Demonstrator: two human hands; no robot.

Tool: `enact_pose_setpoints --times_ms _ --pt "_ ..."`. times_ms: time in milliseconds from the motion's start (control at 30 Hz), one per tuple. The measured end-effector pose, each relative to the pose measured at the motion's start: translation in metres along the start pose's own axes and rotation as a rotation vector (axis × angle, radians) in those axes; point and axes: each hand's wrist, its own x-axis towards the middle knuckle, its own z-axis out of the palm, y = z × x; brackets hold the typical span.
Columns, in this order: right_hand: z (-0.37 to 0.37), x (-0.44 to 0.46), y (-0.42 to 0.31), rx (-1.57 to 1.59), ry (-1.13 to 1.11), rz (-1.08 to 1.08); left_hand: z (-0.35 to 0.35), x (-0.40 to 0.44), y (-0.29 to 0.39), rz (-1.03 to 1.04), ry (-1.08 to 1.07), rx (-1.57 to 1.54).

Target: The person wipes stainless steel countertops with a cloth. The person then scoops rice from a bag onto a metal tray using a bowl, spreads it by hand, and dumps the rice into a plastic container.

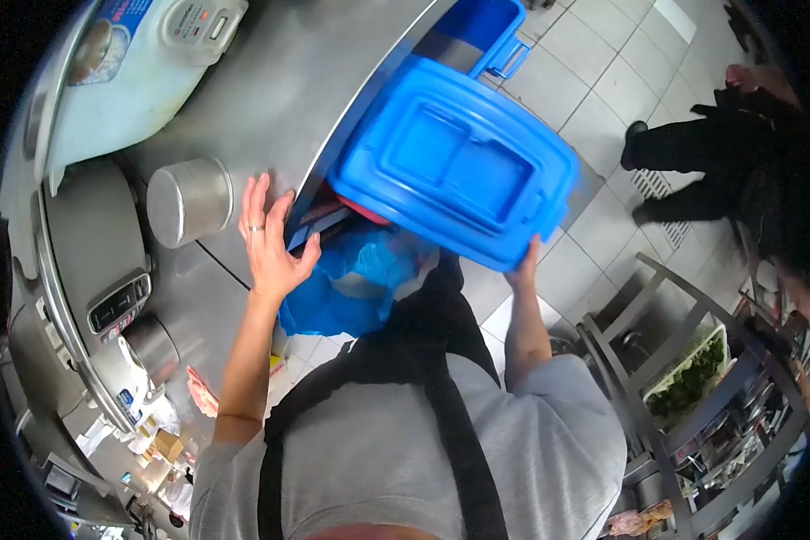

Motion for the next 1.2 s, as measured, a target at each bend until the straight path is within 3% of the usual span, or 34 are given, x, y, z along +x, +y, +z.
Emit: enact_pose_setpoints --times_ms 133,200,233,300,367,467,500,533,600,633,667,700,733,767,833,900,1033,1100,1133,1200 --pt "0.091 0.027 0.061 -0.274 -0.127 0.144 -0.001 -0.001 -0.001 0.007 0.04 -0.011" --pt "0.168 -0.002 0.065 -0.542 -0.025 0.333 -0.003 -0.003 -0.001 -0.005 0.036 -0.022" --pt "0.166 0.01 0.081 -0.548 -0.029 0.33 -0.004 -0.004 -0.002 -0.006 0.044 -0.023" --pt "0.165 0.039 0.102 -0.768 0.163 0.583 -0.003 -0.007 -0.003 0.0 0.061 -0.029" --pt "0.171 0.043 0.101 -0.879 0.127 0.602 -0.002 -0.01 -0.005 -0.012 0.088 -0.029" --pt "0.192 0.04 0.093 -1.242 -0.131 0.671 0.0 -0.017 -0.01 0.019 0.105 -0.055" --pt "0.207 0.032 0.084 -1.52 -0.298 0.614 0.002 -0.019 -0.014 0.033 0.126 -0.071" --pt "0.186 0.067 0.092 -1.602 -0.697 0.302 0.005 -0.021 -0.02 0.038 0.122 -0.067" --pt "0.191 0.086 0.09 -1.798 -0.571 0.494 0.014 -0.028 -0.025 0.04 0.165 -0.032" --pt "0.206 0.091 0.083 -1.986 -0.639 0.547 0.018 -0.027 -0.027 0.06 0.167 -0.017" --pt "0.183 0.136 0.086 -2.153 -0.928 0.401 0.02 -0.028 -0.027 0.059 0.196 -0.013" --pt "0.156 0.211 0.082 -1.941 -0.834 0.816 0.015 -0.023 -0.024 0.067 0.171 0.008" --pt "0.24 0.111 0.061 -2.487 -1.096 0.11 0.013 -0.024 -0.022 0.07 0.117 0.07" --pt "0.25 0.108 0.051 -2.456 -0.933 0.248 0.018 -0.028 -0.017 0.089 0.175 0.135" --pt "0.248 0.15 0.032 -2.272 -1.374 -0.048 0.018 -0.03 -0.012 0.063 0.178 0.132" --pt "0.262 0.154 0.031 -2.203 -0.971 0.077 0.014 -0.033 -0.013 0.023 0.19 0.152" --pt "0.301 0.15 0.036 -2.389 -1.134 0.204 0.017 -0.028 -0.014 0.008 0.189 0.078" --pt "0.296 0.168 0.04 -2.482 -1.104 0.451 0.019 -0.027 -0.013 0.003 0.185 0.081" --pt "0.294 0.179 0.041 -2.46 -1.497 0.302 0.019 -0.028 -0.014 0.014 0.188 0.068" --pt "0.293 0.191 0.046 -2.482 -1.4 0.38 0.017 -0.03 -0.013 0.005 0.188 0.074"
